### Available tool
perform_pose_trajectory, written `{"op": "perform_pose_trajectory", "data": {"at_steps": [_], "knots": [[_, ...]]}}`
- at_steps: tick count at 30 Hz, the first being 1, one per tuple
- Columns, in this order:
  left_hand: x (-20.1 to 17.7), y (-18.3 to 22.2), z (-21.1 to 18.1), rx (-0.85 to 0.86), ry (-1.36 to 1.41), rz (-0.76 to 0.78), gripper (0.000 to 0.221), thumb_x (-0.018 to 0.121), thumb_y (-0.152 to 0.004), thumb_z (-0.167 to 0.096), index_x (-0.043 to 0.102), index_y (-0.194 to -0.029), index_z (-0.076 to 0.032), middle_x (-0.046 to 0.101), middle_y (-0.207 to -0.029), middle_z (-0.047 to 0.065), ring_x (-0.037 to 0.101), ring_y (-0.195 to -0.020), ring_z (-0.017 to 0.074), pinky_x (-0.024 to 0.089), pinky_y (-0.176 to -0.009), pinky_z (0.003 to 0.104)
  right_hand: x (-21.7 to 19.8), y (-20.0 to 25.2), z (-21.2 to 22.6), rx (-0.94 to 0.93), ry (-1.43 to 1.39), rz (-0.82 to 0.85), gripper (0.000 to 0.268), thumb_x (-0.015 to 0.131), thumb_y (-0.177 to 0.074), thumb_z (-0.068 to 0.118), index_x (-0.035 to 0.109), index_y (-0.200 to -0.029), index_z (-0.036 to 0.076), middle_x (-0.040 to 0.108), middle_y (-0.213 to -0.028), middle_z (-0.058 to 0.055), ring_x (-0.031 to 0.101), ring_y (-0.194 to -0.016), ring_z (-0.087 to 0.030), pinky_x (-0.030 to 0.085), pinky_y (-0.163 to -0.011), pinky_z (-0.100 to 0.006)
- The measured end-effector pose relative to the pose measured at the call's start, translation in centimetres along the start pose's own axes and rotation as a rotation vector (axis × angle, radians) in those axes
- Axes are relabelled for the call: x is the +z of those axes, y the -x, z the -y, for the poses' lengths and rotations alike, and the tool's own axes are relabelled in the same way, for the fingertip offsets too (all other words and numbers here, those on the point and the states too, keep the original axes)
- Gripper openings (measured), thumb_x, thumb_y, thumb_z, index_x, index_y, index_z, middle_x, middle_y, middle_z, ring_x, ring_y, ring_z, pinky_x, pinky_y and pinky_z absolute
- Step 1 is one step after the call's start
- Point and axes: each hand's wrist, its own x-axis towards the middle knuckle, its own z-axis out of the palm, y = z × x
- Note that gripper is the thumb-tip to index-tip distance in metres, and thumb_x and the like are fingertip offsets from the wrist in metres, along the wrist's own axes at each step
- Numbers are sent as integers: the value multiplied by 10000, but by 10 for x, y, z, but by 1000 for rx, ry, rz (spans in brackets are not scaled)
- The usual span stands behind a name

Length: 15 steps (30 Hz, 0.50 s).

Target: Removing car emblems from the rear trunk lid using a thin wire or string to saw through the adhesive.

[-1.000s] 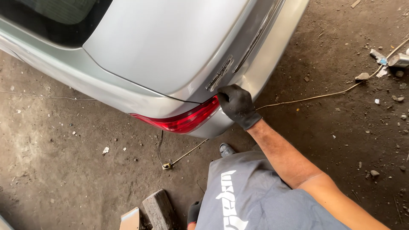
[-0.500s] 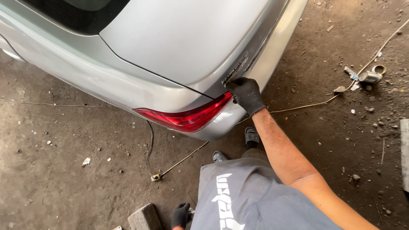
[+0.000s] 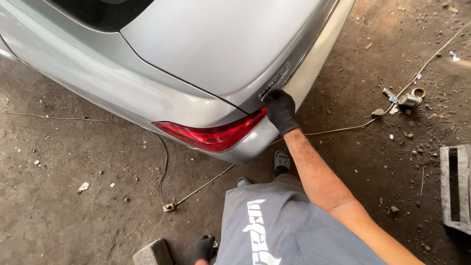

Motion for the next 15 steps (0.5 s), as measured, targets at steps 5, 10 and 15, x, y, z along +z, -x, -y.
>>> {"op": "perform_pose_trajectory", "data": {"at_steps": [5, 10, 15], "knots": [[4, -10, 10, 84, -111, 25, 281, 685, -870, -186, 744, -1029, 39, 769, -758, 219, 719, -518, 279, 542, -459, 401, -35, -7, 28, 202, -34, 66, 215, 636, -937, 240, 744, -868, 68, 737, -855, -152, 707, -791, -355, 571, -692, -449], [12, 2, 17, -77, 35, 45, 258, 654, -896, -200, 732, -1043, -3, 747, -791, 216, 684, -544, 306, 521, -496, 439, -92, -14, 62, 830, -762, 129, 189, 694, -915, 195, 755, -958, 22, 721, -744, -88, 647, -569, -172, 559, -531, -337], [20, -17, 39, 103, 1, 70, 314, 717, -847, -178, 778, -1060, 44, 800, -830, 166, 756, -733, 246, 590, -645, 385, -108, -21, 83, 832, -747, 263, 221, 792, -857, 202, 775, -966, 11, 705, -691, -62, 591, -513, -100, 533, -482, -277]]}}
